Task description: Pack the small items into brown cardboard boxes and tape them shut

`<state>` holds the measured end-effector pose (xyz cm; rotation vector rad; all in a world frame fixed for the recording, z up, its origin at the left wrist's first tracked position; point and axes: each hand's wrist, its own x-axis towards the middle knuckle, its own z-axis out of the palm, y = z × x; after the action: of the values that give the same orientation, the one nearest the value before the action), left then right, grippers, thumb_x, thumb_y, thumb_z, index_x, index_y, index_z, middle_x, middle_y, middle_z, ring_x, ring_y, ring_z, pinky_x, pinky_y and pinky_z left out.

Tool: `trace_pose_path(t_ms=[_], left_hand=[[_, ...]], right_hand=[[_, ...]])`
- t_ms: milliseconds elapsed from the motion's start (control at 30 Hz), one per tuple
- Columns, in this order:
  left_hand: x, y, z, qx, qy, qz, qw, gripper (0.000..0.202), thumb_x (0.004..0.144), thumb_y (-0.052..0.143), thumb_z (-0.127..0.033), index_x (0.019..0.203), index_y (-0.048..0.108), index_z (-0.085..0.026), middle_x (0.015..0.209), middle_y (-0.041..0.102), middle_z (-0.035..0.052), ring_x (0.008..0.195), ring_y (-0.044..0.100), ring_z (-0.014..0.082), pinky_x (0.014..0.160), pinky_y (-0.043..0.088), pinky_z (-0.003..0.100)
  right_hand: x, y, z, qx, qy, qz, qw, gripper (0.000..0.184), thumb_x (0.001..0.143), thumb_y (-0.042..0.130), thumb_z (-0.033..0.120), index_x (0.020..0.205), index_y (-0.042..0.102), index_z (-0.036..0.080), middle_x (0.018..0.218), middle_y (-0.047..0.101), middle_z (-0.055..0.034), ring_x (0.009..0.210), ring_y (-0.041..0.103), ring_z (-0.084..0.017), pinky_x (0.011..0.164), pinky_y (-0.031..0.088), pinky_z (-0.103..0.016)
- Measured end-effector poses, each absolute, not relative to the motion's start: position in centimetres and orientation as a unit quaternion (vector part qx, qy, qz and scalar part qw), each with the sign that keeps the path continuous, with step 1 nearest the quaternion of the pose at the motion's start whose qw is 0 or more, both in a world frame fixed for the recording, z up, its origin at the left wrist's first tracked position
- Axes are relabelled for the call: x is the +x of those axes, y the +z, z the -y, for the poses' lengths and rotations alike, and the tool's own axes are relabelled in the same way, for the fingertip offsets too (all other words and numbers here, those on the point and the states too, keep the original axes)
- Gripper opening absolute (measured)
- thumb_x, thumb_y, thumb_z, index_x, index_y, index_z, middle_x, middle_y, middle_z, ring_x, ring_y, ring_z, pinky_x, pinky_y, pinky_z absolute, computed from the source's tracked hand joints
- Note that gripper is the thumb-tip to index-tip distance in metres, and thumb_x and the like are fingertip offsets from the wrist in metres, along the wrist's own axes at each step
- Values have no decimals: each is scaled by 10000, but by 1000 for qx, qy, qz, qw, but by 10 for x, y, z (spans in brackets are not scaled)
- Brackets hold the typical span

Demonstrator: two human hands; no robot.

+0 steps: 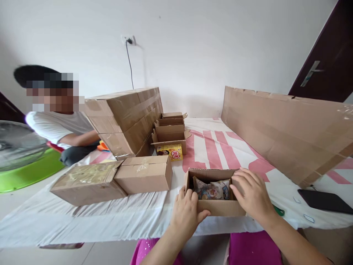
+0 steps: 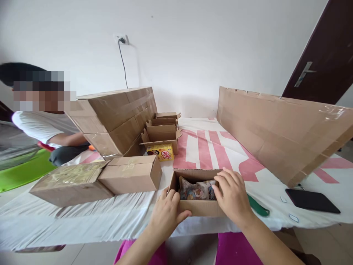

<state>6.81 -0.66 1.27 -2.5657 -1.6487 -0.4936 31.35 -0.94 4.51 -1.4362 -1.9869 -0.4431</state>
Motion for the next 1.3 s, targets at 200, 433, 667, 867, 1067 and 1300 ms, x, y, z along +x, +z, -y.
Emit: trace_pose_path(t_ms=[200,433,667,867,1067,1300], left_hand=[[68,15,1,-829,-149,538,25,488,704,709,-577,896,619,-138,948,601,99,1067,517,356,919,450,495],[71,12,6,-819,-159,551,22,493,676,730,-580,896,602,-158,943,583,76,1082,506,355,915,444,494],[71,15,8,-824,-169,541,13,470,704,711,-570,892,582,-159,952,583,85,1092,497,357,924,433,506],[70,18,14,-826,-149,543,-3,454,699,733,-537,900,584,-158,981,602,92,1127,490,361,952,415,504],[62,25,8,-824,-149,547,-8,343,709,753,-450,859,606,-179,943,641,72,1098,528,333,948,434,474],[53,39,-21,-785,-193,588,-42,331,690,773,-355,923,638,-162,1096,646,113,1219,481,367,1014,394,522]], right_hand=[[284,68,-12,-566,-156,803,101,80,796,622,131,845,657,184,897,691,-83,999,576,-285,816,478,-400],[282,51,-22,-587,-119,798,64,593,779,635,128,1348,470,151,1135,662,-125,965,633,-271,781,497,-382],[301,39,-48,-542,-28,840,24,399,657,744,263,1041,680,176,1035,699,-115,1022,608,-290,890,422,-408],[292,42,-45,-525,-34,849,36,114,677,642,101,625,689,191,733,688,-82,880,625,-250,846,385,-401],[302,43,-28,-520,-37,803,289,143,855,523,202,813,659,216,1219,592,-88,1101,556,-234,896,450,-413],[334,76,25,-499,-89,624,595,151,900,513,379,980,608,292,1261,551,-154,1257,486,-313,917,473,-480]])
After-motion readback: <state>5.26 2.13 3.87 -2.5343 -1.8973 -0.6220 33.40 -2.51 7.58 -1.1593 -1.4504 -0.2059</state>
